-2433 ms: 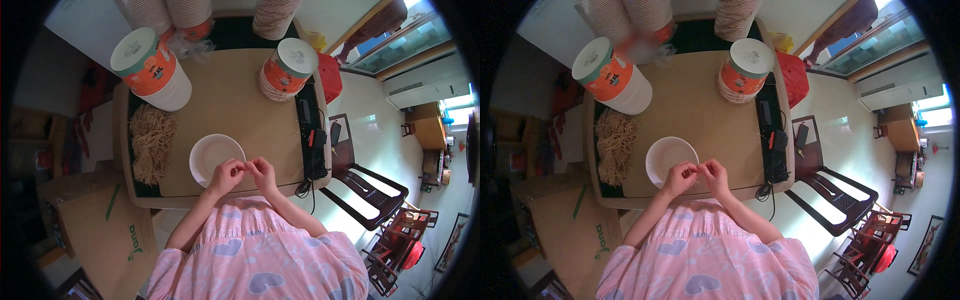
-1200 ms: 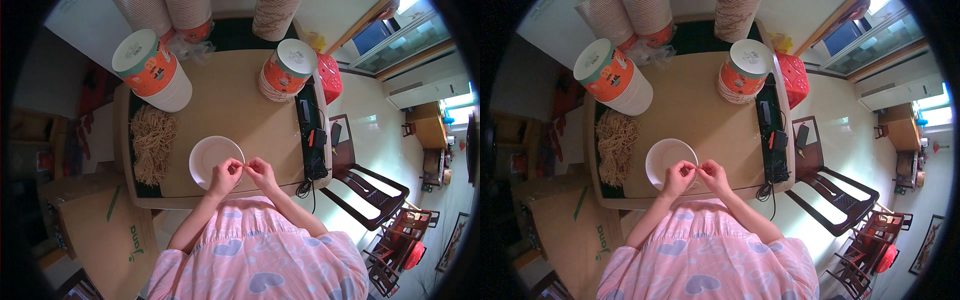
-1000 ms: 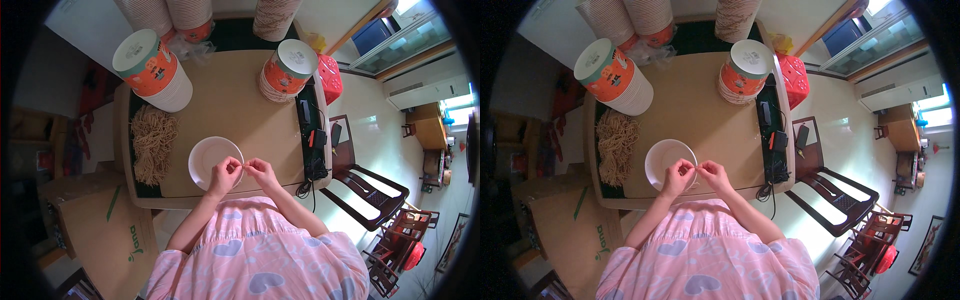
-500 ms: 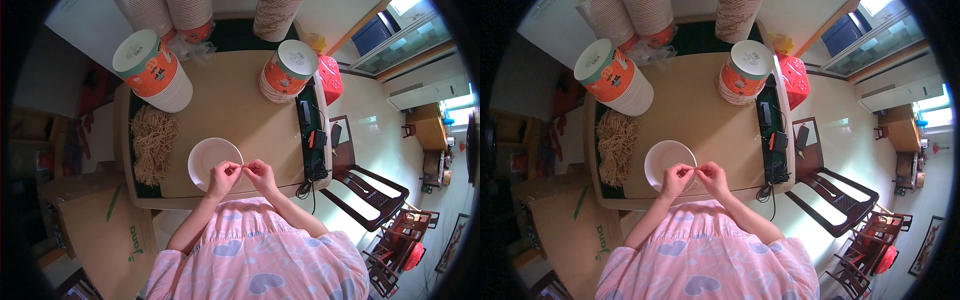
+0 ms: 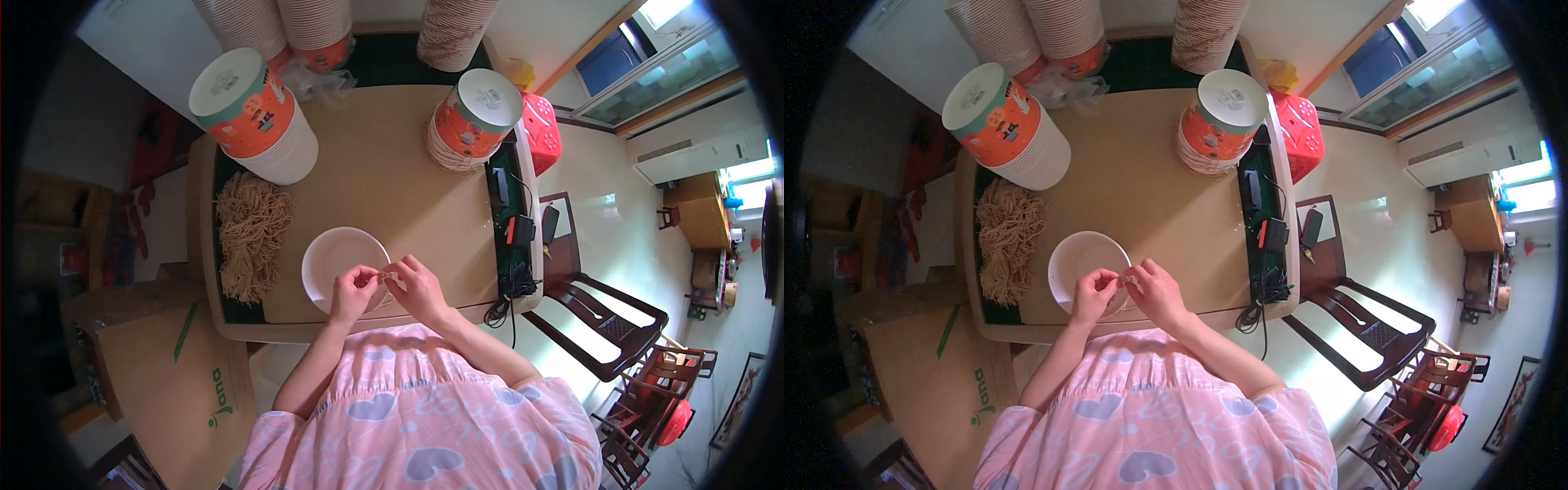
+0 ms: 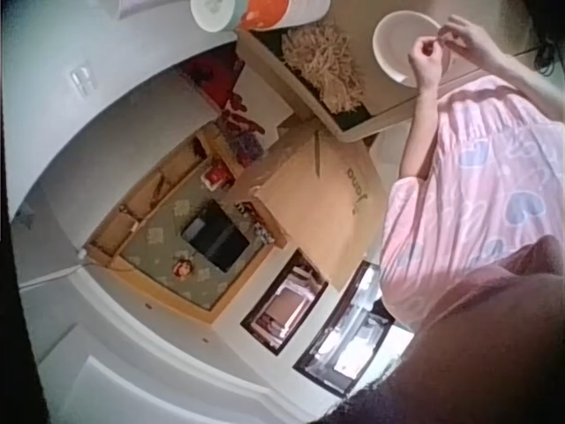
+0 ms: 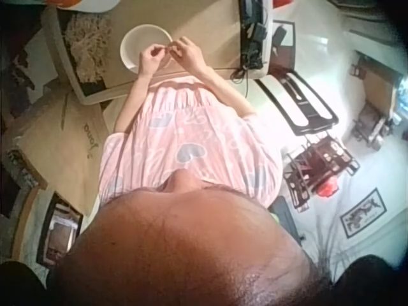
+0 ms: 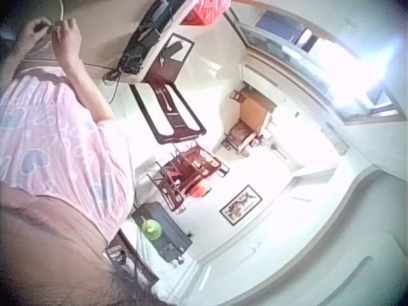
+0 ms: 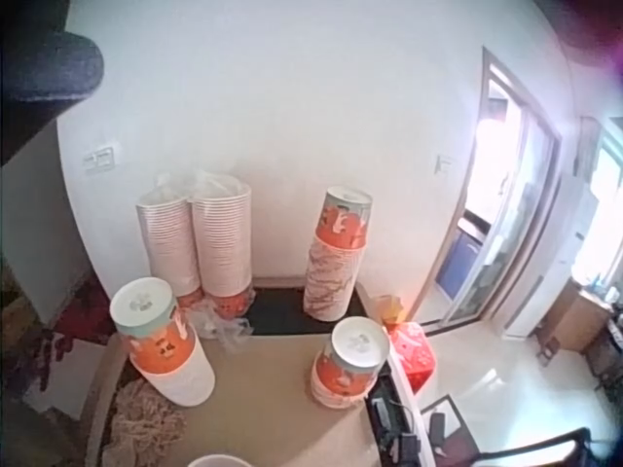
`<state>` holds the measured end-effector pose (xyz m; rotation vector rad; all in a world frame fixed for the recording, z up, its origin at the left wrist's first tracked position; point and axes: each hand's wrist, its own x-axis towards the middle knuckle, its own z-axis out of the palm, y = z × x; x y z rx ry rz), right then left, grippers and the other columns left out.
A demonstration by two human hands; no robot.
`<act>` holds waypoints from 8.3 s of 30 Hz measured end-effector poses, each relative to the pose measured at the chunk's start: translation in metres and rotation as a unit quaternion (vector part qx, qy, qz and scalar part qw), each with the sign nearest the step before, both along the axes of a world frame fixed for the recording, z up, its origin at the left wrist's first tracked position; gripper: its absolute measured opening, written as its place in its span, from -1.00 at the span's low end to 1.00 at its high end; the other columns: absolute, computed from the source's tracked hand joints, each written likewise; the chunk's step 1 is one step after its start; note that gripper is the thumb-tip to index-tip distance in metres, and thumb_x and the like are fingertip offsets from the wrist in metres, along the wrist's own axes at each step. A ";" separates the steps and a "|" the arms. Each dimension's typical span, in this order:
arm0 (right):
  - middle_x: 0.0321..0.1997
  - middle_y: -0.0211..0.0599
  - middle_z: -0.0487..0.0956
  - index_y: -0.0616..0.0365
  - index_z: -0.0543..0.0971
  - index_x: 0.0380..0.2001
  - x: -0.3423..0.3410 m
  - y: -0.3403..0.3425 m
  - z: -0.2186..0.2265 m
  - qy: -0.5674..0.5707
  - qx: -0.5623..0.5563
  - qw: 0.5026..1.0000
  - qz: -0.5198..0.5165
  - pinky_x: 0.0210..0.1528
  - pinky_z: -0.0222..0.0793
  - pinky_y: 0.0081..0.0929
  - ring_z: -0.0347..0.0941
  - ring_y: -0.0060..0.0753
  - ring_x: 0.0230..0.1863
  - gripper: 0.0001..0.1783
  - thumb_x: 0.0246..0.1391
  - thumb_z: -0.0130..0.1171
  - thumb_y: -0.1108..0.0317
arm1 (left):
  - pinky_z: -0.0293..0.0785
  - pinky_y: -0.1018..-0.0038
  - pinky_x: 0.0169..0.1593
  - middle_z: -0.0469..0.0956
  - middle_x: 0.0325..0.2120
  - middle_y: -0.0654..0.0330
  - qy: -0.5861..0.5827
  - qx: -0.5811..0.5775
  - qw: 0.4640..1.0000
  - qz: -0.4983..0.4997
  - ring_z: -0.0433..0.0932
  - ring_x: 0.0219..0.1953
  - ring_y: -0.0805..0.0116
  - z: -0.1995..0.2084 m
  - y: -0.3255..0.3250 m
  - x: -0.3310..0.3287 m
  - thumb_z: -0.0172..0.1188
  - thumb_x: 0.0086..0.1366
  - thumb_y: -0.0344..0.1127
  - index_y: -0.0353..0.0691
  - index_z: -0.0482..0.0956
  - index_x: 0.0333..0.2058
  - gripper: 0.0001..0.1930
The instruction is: The recorder is threading a white string through holes in a red and white paper cup, likely to create a handle.
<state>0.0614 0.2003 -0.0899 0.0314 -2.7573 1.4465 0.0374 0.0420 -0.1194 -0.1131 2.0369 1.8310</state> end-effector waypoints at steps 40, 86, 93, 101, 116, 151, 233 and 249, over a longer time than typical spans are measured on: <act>-0.50 -0.23 0.42 0.12 0.57 -0.46 -0.005 0.000 -0.005 0.019 0.065 0.997 0.025 -0.39 0.36 -0.29 0.42 -0.15 -0.42 -0.91 -0.13 0.15 0.44 | 0.47 0.36 -0.41 0.53 -0.49 0.08 0.212 -0.181 0.958 -0.065 0.55 -0.47 0.12 0.027 0.011 -0.002 0.18 0.05 -0.51 -0.26 0.53 -0.44 -0.94; -0.43 -0.25 0.43 0.11 0.54 -0.48 -0.004 -0.002 -0.001 0.057 0.069 0.996 0.011 -0.38 0.38 -0.30 0.43 -0.15 -0.41 -0.88 -0.19 0.25 0.43 | 0.46 0.59 -0.37 0.59 -0.51 0.24 0.106 -0.109 0.987 -0.061 0.54 -0.48 0.52 0.017 0.002 -0.001 0.20 0.10 -0.52 -0.29 0.56 -0.34 -0.89; -0.43 -0.23 0.43 0.09 0.54 -0.48 -0.005 -0.001 -0.002 0.046 0.034 0.998 0.001 -0.42 0.38 -0.31 0.44 -0.14 -0.44 -0.91 -0.15 0.23 0.43 | 0.45 0.62 -0.34 0.56 -0.46 0.25 0.049 -0.021 0.998 -0.041 0.52 -0.44 0.54 0.014 -0.001 0.002 0.17 0.11 -0.59 -0.29 0.47 -0.19 -0.75; -0.43 -0.20 0.44 0.11 0.56 -0.46 -0.003 -0.001 -0.001 0.057 0.023 0.998 0.007 -0.45 0.38 -0.32 0.43 -0.14 -0.46 -0.91 -0.13 0.23 0.43 | 0.32 0.70 -0.46 0.52 -0.55 0.34 -0.076 0.081 0.994 0.010 0.40 -0.54 0.65 0.020 0.000 -0.004 0.13 0.21 -0.46 -0.32 0.52 -0.26 -0.88; -0.43 -0.21 0.44 0.12 0.56 -0.46 -0.001 -0.003 -0.004 0.065 0.029 0.997 0.012 -0.43 0.36 -0.31 0.42 -0.13 -0.44 -0.90 -0.14 0.24 0.44 | 0.42 0.63 -0.36 0.57 -0.55 0.29 0.058 -0.063 0.996 -0.025 0.49 -0.46 0.61 0.016 0.004 -0.007 0.15 0.21 -0.41 -0.36 0.56 -0.43 -0.88; -0.46 -0.27 0.48 0.11 0.52 -0.45 0.000 -0.006 0.002 0.046 -0.013 0.999 -0.011 -0.38 0.33 -0.30 0.41 -0.15 -0.43 -0.87 -0.14 0.24 0.39 | 0.36 0.59 -0.47 0.53 -0.62 0.25 0.114 -0.066 0.991 0.016 0.45 -0.56 0.59 0.041 0.011 0.002 0.16 0.19 -0.40 -0.34 0.54 -0.44 -0.89; -0.11 -0.17 0.54 0.32 0.43 -0.03 0.005 0.015 0.003 -0.158 -0.605 0.760 -0.176 0.03 0.39 -0.44 0.50 -0.34 -0.10 -0.70 0.21 -0.06 0.42 | 0.48 0.60 -0.21 0.60 -0.32 0.11 0.071 -0.024 0.996 -0.041 0.58 -0.26 0.43 0.022 -0.013 0.014 0.07 0.22 -0.51 -0.35 0.57 -0.20 -0.81; -0.25 -0.23 0.48 0.22 0.29 -0.21 0.027 -0.002 0.081 -0.157 -0.527 0.825 0.132 -0.18 0.35 -0.54 0.42 -0.49 -0.22 -0.81 0.11 -0.07 0.66 | 0.33 0.22 -0.03 0.51 -0.29 0.09 0.419 -0.327 0.806 -0.259 0.48 -0.18 0.13 0.040 0.025 -0.041 0.06 0.07 -0.45 -0.16 0.51 -0.24 -0.77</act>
